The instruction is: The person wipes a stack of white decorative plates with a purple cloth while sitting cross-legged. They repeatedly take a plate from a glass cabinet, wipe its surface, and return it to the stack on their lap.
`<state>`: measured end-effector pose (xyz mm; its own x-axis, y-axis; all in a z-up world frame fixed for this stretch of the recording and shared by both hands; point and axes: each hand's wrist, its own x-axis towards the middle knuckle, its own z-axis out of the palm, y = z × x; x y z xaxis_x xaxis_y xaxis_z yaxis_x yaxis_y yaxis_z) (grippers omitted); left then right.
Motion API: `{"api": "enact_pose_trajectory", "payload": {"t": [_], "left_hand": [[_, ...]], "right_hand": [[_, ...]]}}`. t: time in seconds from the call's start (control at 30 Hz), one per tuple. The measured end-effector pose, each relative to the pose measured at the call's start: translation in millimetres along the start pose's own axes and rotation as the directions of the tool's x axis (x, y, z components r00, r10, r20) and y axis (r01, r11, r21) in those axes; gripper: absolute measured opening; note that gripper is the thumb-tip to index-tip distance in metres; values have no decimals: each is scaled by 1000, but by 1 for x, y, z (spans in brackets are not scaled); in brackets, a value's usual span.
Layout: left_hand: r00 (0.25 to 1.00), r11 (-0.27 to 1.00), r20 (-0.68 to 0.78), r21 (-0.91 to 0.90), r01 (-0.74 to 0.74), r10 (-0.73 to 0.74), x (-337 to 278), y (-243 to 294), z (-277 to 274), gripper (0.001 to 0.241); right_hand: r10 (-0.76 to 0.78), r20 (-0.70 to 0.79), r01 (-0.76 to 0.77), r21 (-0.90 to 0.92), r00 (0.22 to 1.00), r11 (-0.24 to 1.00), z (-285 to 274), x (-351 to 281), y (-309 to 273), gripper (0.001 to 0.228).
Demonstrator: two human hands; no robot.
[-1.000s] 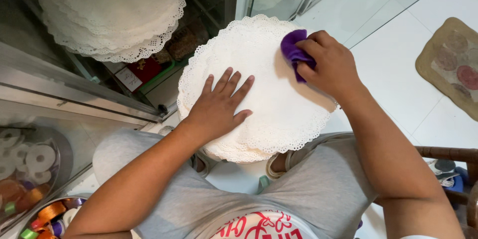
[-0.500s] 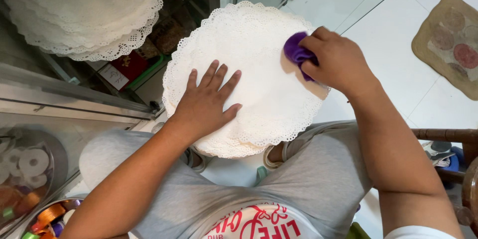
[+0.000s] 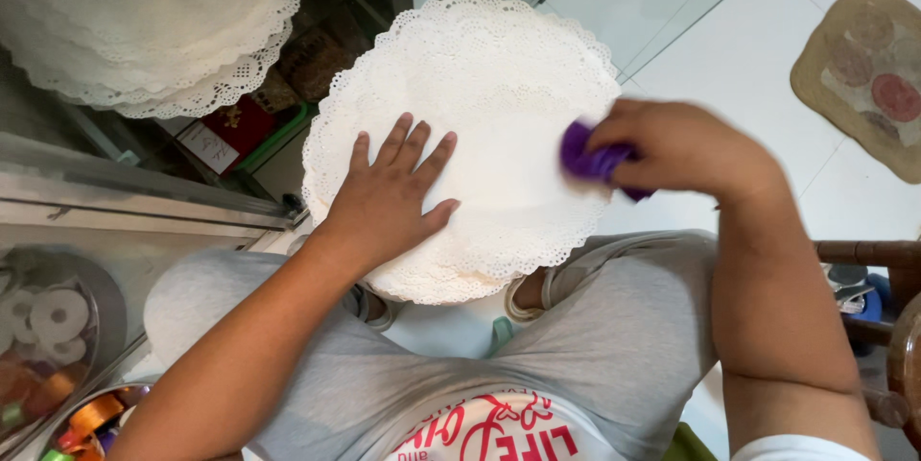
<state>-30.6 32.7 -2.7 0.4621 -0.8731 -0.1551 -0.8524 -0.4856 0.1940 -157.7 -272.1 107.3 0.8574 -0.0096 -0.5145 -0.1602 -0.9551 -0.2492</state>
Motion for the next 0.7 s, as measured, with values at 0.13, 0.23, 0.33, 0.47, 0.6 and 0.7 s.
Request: {"api": "enact_pose_trajectory", "payload": {"t": [0.13, 0.23, 0.33, 0.47, 0.6, 0.7], "left_hand": [[999, 1000, 50, 11, 4, -5, 3, -1, -4, 82], [1000, 1000, 23, 11, -4, 3, 5, -2, -1, 88], [1000, 1000, 27, 10, -2, 2, 6, -2, -1, 91], [1000, 998, -8, 59, -16, 16, 6, -2, 5, 90], [1000, 997, 9, 75, 2, -3, 6, -2, 2, 92], [1000, 1000, 21, 30, 0, -1, 5, -1, -2, 91]], "right_hand": [[112, -454, -200, -149, 884, 968, 10, 1, 20, 36], [-114, -681, 70, -93, 724, 993, 28, 22, 0, 54], [-569, -563, 510, -279, 600, 814, 49, 53, -34, 64], [-592, -408, 454, -389, 695, 801, 45, 79, -44, 45], [-355, -530, 272, -230, 770, 934, 29, 79, 1, 50], [-163, -456, 94, -169, 875, 981, 14, 47, 22, 46]]}}
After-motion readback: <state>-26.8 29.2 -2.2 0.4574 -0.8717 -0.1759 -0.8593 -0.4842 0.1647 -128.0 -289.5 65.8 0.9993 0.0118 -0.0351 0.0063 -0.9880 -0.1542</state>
